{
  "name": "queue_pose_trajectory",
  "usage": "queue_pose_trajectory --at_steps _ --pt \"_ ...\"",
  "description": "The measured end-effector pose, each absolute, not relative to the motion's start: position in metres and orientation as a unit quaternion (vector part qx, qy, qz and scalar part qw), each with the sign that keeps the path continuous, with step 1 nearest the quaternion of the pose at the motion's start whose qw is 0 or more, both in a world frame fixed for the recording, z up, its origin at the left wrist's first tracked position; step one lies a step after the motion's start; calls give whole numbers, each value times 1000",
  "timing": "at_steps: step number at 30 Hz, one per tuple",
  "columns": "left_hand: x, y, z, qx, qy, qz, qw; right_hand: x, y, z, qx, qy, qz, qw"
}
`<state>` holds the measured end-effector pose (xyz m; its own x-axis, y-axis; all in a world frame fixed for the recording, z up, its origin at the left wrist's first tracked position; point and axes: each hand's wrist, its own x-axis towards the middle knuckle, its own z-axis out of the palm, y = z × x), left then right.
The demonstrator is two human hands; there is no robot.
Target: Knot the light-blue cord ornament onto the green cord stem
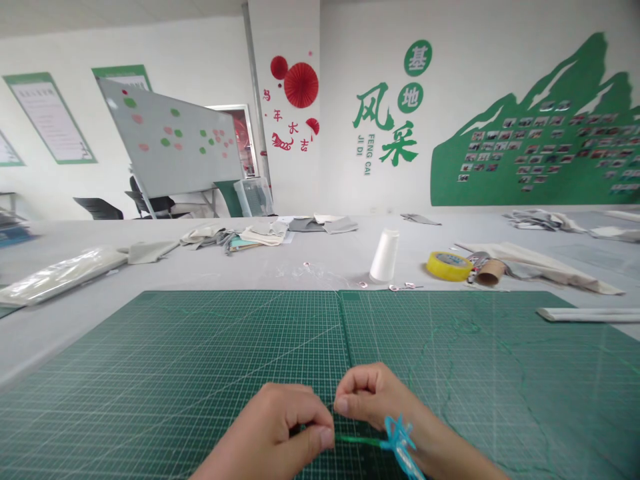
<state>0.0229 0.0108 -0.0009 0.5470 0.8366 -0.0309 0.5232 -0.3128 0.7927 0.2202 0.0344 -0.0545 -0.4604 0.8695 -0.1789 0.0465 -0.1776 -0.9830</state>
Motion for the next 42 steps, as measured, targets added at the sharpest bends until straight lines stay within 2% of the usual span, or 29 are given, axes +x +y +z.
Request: queue_pose_trajectory --at_steps 7,15,22,28,35,42 --pt "27 7 2 832 387 109 382 230 35 -46 -393 -636 595 295" --pt "28 7 -2 850 396 105 331 224 26 -25 -430 -684 512 293" --pt "29 7 1 842 447 81 290 219 12 -12 -466 -744 361 314" --pt "26 9 -3 826 492 129 241 220 3 -9 -419 -812 228 335" --pt "20 13 -9 787 538 183 240 215 0 -22 -371 -865 74 329" --pt "17 14 -10 752 577 205 243 210 -1 -31 -375 -870 13 320"
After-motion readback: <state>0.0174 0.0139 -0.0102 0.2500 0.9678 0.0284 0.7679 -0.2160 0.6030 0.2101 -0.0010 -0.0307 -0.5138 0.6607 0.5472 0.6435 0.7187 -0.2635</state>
